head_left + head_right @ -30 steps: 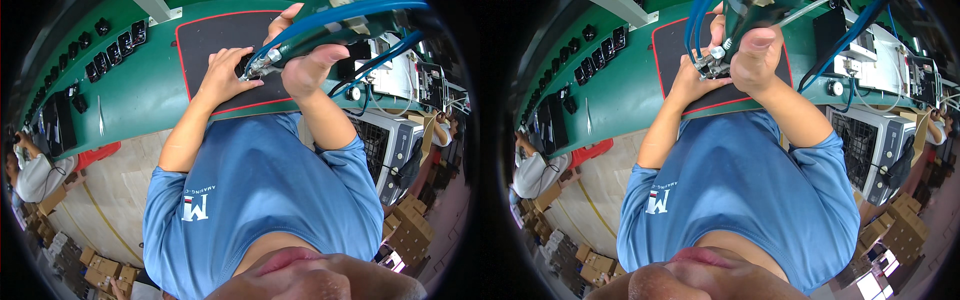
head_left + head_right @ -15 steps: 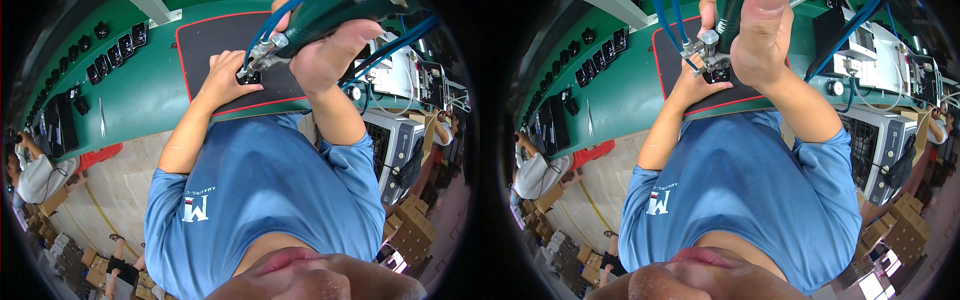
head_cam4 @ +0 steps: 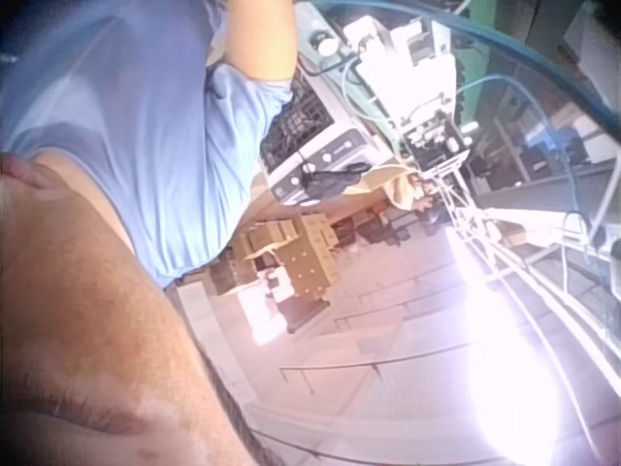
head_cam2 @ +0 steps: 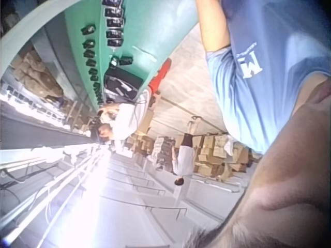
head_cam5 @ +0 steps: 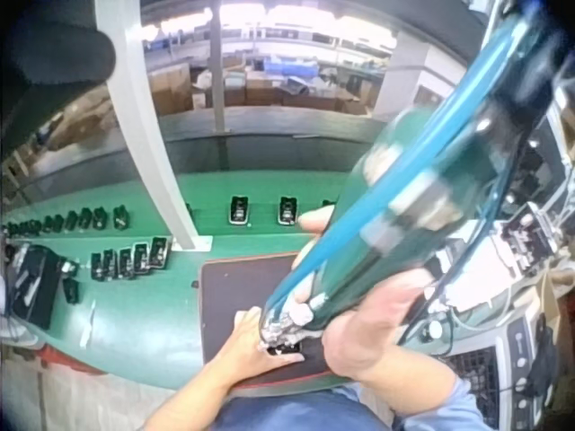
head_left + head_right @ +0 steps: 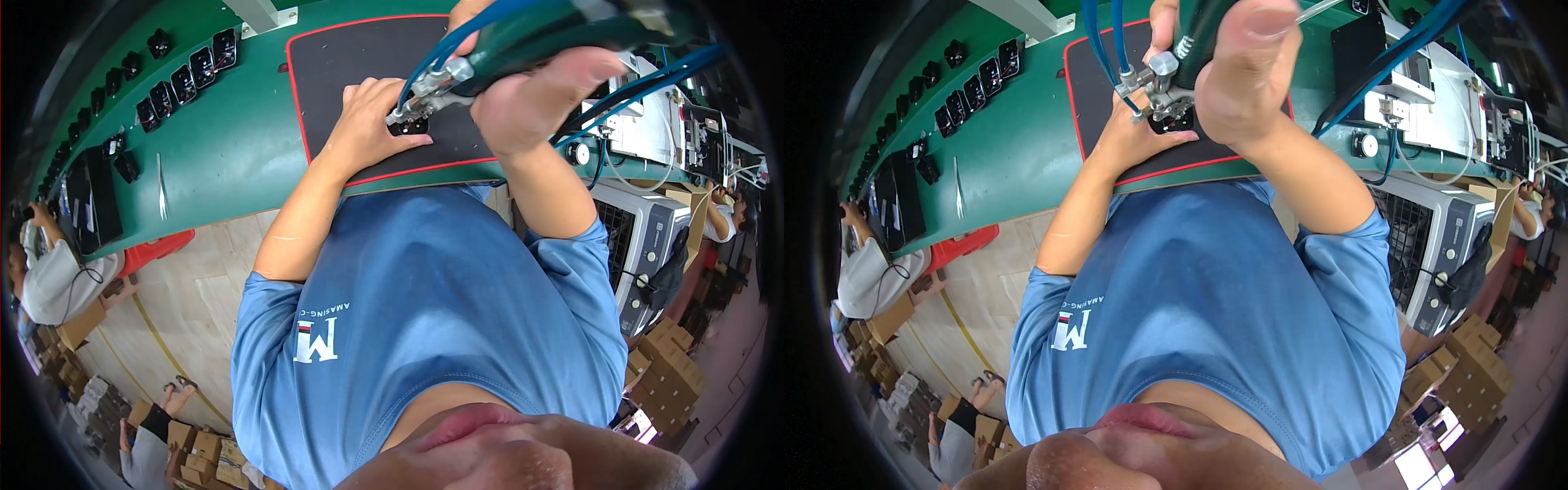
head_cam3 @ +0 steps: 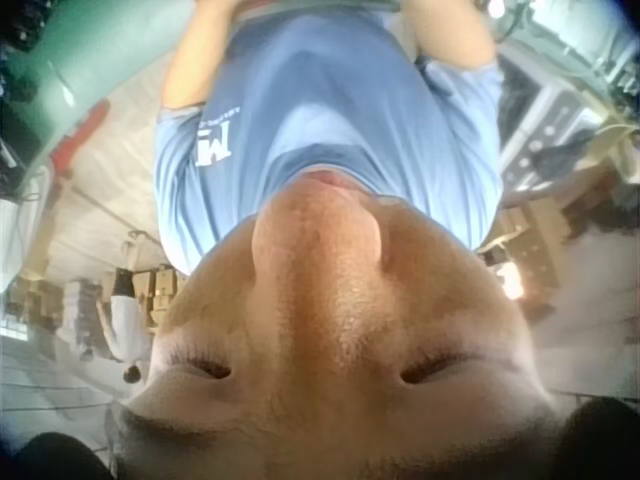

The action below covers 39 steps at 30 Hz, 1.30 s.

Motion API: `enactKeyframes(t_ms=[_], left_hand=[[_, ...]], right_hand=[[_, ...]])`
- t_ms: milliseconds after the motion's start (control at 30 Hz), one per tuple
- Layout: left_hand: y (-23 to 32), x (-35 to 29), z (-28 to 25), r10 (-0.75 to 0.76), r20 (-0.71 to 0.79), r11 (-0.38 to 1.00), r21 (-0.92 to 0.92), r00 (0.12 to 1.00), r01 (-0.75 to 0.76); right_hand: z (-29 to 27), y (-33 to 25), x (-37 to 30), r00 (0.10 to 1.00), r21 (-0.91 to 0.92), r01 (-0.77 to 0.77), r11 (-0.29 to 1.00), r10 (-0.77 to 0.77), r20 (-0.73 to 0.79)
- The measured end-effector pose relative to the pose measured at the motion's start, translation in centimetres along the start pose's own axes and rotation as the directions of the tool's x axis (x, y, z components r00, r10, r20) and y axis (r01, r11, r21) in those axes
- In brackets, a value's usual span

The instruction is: The person assembles small black electronic components into a housing using an electric screwdriver to secure them with screws.

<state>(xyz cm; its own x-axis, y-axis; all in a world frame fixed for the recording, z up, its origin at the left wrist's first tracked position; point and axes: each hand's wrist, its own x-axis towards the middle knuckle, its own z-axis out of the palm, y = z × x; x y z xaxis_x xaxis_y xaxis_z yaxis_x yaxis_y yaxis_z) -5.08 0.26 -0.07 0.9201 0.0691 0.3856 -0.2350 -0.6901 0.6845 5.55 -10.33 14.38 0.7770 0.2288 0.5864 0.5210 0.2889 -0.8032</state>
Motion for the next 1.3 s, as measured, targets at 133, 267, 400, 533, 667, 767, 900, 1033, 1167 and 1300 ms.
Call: enactKeyframes(t_ms=[133,267,400,533,667,767,900,1033,1167,1300], left_hand=[[0.3,0.2,-0.1,0.033,-0.025,0.999,-0.001,0.999,-0.033],[0.6,0.1,0.0,0.022,-0.064,0.999,-0.025,0.998,-0.023],[0.6,0.1,0.1,-0.015,-0.044,0.998,-0.057,0.999,0.013],[0.5,0.1,0.0,-0.004,-0.048,0.998,-0.065,0.999,0.001],[0.0,0.1,-0.2,-0.038,-0.007,0.994,-0.101,0.999,0.037],[-0.1,0.2,-0.6,-0.043,-0.021,0.992,-0.123,0.999,0.04],[-0.1,-0.4,-0.7,-0.004,-0.03,0.999,0.033,1.0,0.005],[0.9,-0.3,-5.2,-0.067,0.046,0.995,0.073,0.997,0.064],[-3.4,1.5,-16.8,0.043,-0.197,0.909,0.415,0.98,0.043],[-12.9,4.7,-25.8,-0.296,-0.205,0.683,0.637,0.933,0.357]], right_hand=[[-0.6,1.2,-1.8,0.993,0.415,-0.101,0.904,0.066,0.099],[0.1,1.6,-2.5,0.998,0.352,-0.054,0.934,0.058,0.0],[0.7,2.4,-3.6,0.986,0.19,-0.096,0.977,0.12,-0.117],[-1.7,2.8,-3.4,0.983,0.29,-0.164,0.943,0.131,0.13],[0.5,1.5,-3.5,0.934,0.591,-0.293,0.751,0.357,0.009],[-0.1,2.1,-3.0,0.933,0.428,-0.328,0.842,0.36,0.009],[-1.5,2.8,-2.4,0.96,0.156,-0.246,0.957,0.219,0.174],[-4.2,-3.8,4.2,0.953,0.62,-0.112,0.776,-0.093,0.287],[-6.8,-5.0,5.0,0.969,0.511,-0.06,0.858,-0.073,0.236],[-7.0,-2.3,0.3,0.971,0.143,-0.187,0.972,0.161,0.177]])
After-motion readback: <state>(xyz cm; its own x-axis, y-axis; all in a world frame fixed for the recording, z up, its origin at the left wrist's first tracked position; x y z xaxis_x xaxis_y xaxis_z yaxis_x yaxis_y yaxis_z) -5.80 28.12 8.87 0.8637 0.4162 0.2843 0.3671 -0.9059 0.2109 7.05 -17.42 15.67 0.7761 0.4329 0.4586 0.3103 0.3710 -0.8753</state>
